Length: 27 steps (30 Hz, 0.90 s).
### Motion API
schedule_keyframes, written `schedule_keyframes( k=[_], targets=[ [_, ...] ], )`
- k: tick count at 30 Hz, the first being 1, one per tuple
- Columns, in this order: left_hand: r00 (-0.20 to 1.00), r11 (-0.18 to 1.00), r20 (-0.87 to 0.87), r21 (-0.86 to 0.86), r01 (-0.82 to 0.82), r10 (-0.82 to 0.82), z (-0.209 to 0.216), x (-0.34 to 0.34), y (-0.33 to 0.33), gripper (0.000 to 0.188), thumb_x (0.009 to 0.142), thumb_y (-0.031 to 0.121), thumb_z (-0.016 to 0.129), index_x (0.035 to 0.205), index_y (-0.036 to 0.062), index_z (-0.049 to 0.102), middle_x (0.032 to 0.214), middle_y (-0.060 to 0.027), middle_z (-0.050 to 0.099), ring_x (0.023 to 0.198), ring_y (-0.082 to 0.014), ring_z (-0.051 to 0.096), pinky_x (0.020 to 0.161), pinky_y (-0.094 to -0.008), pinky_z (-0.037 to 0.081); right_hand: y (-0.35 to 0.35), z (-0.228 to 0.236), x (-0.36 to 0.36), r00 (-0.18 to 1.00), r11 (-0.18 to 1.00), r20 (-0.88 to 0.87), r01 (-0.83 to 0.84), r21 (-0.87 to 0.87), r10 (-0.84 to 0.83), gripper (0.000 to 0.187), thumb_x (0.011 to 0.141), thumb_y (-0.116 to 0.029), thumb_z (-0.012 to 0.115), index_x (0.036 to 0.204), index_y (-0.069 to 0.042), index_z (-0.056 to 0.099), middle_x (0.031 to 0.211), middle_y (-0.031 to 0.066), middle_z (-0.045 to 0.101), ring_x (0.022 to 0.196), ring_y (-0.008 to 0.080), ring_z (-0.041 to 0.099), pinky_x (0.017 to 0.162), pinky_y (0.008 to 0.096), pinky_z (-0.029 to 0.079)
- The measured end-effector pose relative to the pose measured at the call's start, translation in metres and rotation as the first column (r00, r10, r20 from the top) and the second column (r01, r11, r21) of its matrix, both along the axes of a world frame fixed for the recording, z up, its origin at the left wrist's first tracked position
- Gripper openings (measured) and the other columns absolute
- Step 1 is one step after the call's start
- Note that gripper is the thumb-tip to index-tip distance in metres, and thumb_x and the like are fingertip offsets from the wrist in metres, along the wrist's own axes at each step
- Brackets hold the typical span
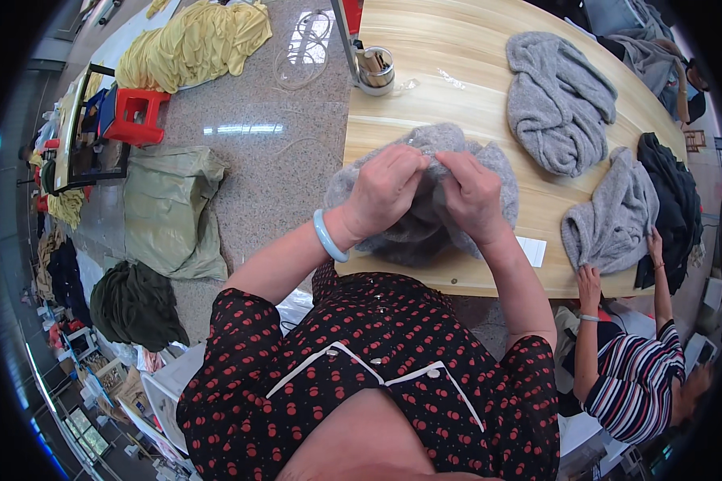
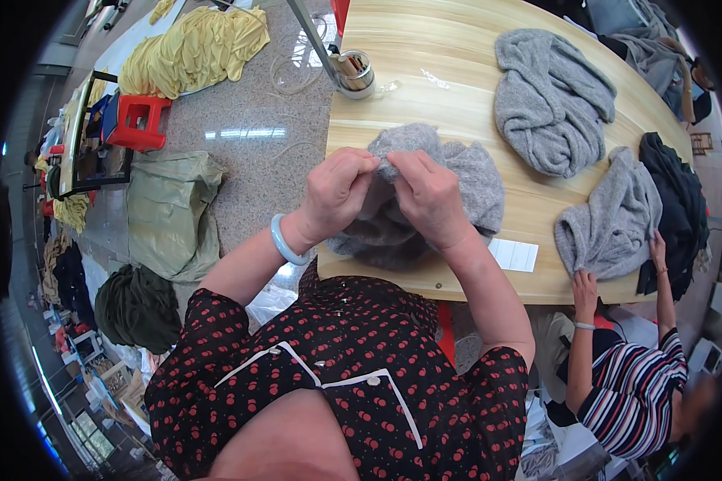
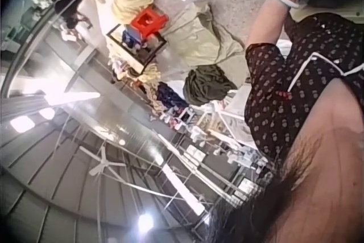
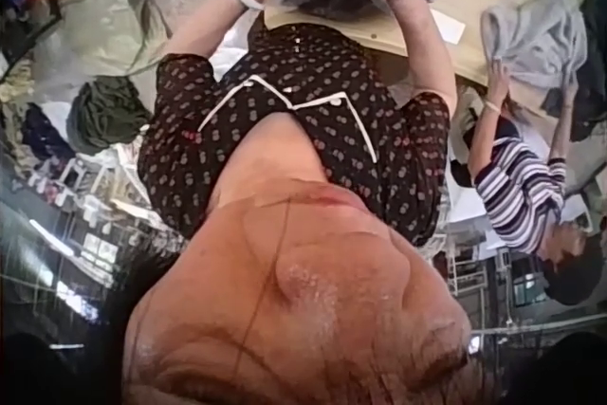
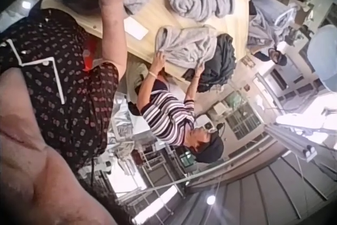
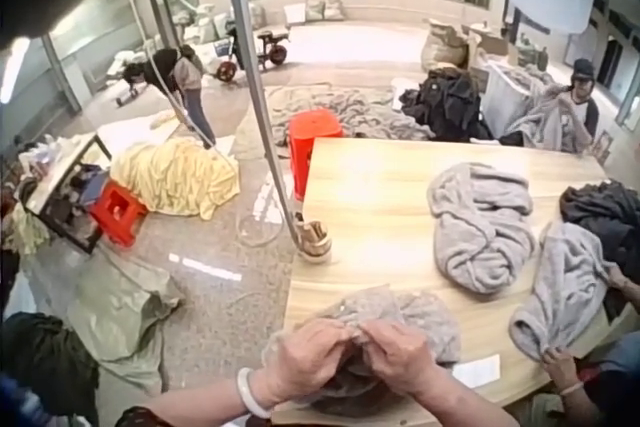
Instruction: Inspect various garments for quality on a workbench.
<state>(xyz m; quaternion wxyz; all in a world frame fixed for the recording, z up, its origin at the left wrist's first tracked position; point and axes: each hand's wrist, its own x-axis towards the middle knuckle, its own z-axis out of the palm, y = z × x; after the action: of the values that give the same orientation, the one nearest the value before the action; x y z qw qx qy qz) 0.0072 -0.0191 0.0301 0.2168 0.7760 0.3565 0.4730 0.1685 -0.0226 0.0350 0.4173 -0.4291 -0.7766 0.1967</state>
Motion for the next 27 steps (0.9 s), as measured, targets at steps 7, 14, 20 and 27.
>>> schedule_keyframes(
  k=[7,14,20,27],
  targets=[
    [0.987,0.99,0.073,0.02,-0.143,0.141,-0.006,0.013,-0.001,0.016,0.068,-0.009,0.056,0.08,0.0,0.051,0.078,-0.014,0.055,0.073,-0.0304,0.055,0.064,-0.0355,0.046,-0.002,-0.009,-0.017,0.99,0.991,-0.077,0.125,0.042,-0.121,0.024,0.065,0.005,0.055,0.087,-0.003,0.056,0.073,0.0117,0.057,0.06,0.0274,0.056,0.053,0.0326,0.045],
    [0.972,0.984,0.173,-0.111,-0.138,0.156,-0.008,0.004,-0.005,0.014,0.069,-0.009,0.055,0.08,0.0002,0.052,0.078,-0.0135,0.056,0.071,-0.0287,0.056,0.064,-0.0335,0.046,0.001,0.003,-0.007,0.974,0.901,-0.189,0.028,-0.432,-0.122,0.027,0.068,0.004,0.052,0.095,0.0,0.059,0.081,0.0087,0.062,0.069,0.0141,0.058,0.061,0.0256,0.045],
    [0.993,0.989,0.115,-0.15,-0.001,0.018,-0.001,-0.009,0.004,0.013,0.073,-0.008,0.057,0.083,-0.0003,0.053,0.081,-0.0113,0.058,0.069,-0.0189,0.058,0.06,-0.0253,0.046,0.014,0.013,-0.001,0.994,0.904,-0.106,-0.068,-0.422,0.025,0.028,0.069,0.002,0.052,0.095,-0.002,0.06,0.079,0.0105,0.062,0.067,0.0168,0.058,0.061,0.0271,0.046],
    [0.99,0.994,0.092,-0.044,-0.102,0.105,-0.007,-0.004,0.004,0.012,0.073,-0.007,0.057,0.082,0.0,0.054,0.08,-0.0116,0.059,0.068,-0.0187,0.059,0.06,-0.0258,0.047,0.009,0.006,-0.008,0.998,0.981,-0.05,0.021,-0.192,-0.031,0.021,0.067,0.002,0.054,0.087,-0.002,0.058,0.08,0.0139,0.06,0.068,0.0276,0.059,0.06,0.0322,0.048]
  ],
)
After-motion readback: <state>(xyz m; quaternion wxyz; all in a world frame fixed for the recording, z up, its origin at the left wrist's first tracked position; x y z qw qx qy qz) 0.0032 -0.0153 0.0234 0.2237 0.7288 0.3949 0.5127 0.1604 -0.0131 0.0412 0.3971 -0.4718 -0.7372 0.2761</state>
